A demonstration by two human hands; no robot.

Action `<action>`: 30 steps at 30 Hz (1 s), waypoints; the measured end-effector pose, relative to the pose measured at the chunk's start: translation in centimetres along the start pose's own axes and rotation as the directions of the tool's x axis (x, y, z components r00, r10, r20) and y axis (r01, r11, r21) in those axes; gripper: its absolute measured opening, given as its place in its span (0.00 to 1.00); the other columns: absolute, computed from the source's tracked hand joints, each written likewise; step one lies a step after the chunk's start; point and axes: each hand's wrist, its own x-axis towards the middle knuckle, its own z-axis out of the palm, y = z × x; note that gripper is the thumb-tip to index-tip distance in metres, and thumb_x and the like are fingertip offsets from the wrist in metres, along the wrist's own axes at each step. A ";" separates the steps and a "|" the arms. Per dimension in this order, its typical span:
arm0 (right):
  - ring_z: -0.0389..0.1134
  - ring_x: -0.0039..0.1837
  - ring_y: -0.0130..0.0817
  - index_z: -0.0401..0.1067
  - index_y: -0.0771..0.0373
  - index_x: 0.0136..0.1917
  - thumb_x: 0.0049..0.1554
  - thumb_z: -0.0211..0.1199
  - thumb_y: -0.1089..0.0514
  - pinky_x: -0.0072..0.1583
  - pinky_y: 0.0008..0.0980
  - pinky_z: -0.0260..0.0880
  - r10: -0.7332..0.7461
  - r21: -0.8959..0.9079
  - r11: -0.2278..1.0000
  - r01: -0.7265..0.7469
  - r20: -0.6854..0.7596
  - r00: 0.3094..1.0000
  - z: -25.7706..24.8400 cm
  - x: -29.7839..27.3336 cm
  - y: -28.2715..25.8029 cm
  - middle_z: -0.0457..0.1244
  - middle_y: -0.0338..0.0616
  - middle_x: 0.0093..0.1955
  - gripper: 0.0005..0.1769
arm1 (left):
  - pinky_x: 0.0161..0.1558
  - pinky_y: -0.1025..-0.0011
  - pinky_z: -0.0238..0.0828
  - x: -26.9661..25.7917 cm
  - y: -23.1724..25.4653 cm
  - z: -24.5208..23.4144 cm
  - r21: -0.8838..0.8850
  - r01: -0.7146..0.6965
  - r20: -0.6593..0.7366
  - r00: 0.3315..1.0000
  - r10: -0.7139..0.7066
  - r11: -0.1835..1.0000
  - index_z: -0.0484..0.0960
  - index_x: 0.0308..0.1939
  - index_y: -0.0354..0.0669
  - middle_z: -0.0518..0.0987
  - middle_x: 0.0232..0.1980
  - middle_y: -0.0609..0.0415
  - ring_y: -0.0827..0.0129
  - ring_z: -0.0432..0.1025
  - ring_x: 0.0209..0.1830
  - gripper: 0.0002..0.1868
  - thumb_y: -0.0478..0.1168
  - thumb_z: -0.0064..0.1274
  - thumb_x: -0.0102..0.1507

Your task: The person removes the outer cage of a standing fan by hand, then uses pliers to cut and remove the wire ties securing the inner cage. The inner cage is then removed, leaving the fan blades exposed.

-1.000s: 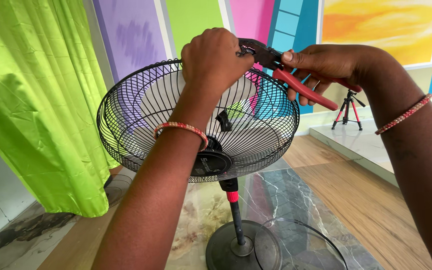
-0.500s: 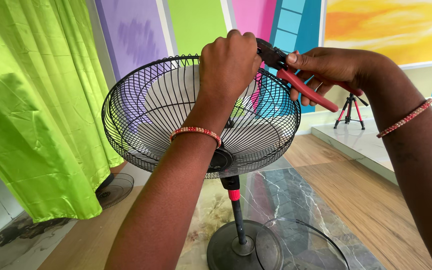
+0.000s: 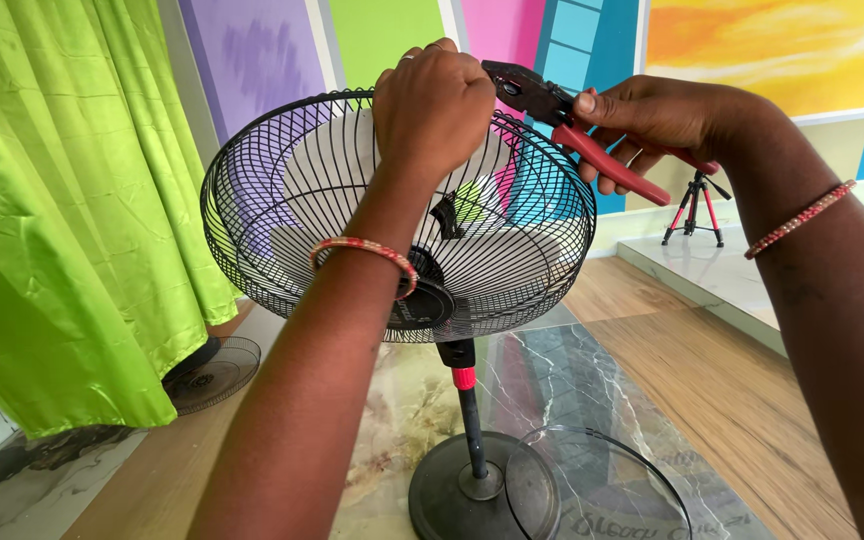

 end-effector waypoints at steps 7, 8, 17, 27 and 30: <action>0.76 0.44 0.48 0.76 0.69 0.52 0.51 0.49 0.19 0.48 0.49 0.77 0.012 0.116 0.993 -0.024 0.101 0.995 -0.6 0.6 1.9 0.72 0.59 0.42 0.49 | 0.43 0.55 0.66 -0.2 0.4 0.8 0.054 -0.053 0.009 0.999 0.052 0.997 0.87 0.22 0.50 0.81 0.33 0.55 0.58 0.75 0.39 0.14 0.54 0.62 0.51; 0.76 0.43 0.48 0.76 0.68 0.52 0.50 0.49 0.19 0.48 0.49 0.77 0.040 0.136 0.989 -0.054 0.108 0.993 -0.4 0.3 2.5 0.72 0.59 0.42 0.49 | 0.43 0.55 0.67 -0.3 0.9 1.2 0.103 -0.071 0.002 0.997 0.071 0.992 0.87 0.23 0.51 0.81 0.33 0.55 0.58 0.75 0.39 0.17 0.58 0.66 0.50; 0.75 0.44 0.45 0.72 0.64 0.57 0.49 0.49 0.20 0.51 0.47 0.78 -0.006 0.136 0.991 0.006 0.001 1.000 1.4 -0.6 3.8 0.72 0.55 0.43 0.47 | 0.36 0.60 0.74 -0.9 1.7 3.8 0.237 -0.229 -0.051 0.968 0.247 0.944 0.82 0.30 0.44 0.79 0.34 0.53 0.59 0.77 0.34 0.10 0.45 0.63 0.57; 0.70 0.43 0.39 0.69 0.64 0.58 0.60 0.49 0.25 0.51 0.45 0.73 -0.038 0.119 0.990 0.073 -0.273 0.961 5.0 -3.3 5.5 0.65 0.51 0.40 0.39 | 0.37 0.57 0.76 0.4 2.9 5.7 0.188 -0.256 0.052 0.967 0.251 0.948 0.83 0.28 0.43 0.80 0.35 0.50 0.56 0.78 0.36 0.11 0.46 0.60 0.56; 0.70 0.44 0.37 0.68 0.60 0.59 0.58 0.46 0.24 0.52 0.42 0.71 0.006 0.098 0.995 0.026 -0.320 0.947 6.0 -4.2 5.7 0.68 0.43 0.44 0.39 | 0.36 0.56 0.76 1.0 3.3 5.4 0.175 -0.248 0.113 0.966 0.231 0.953 0.84 0.27 0.42 0.81 0.34 0.48 0.54 0.78 0.34 0.13 0.48 0.62 0.54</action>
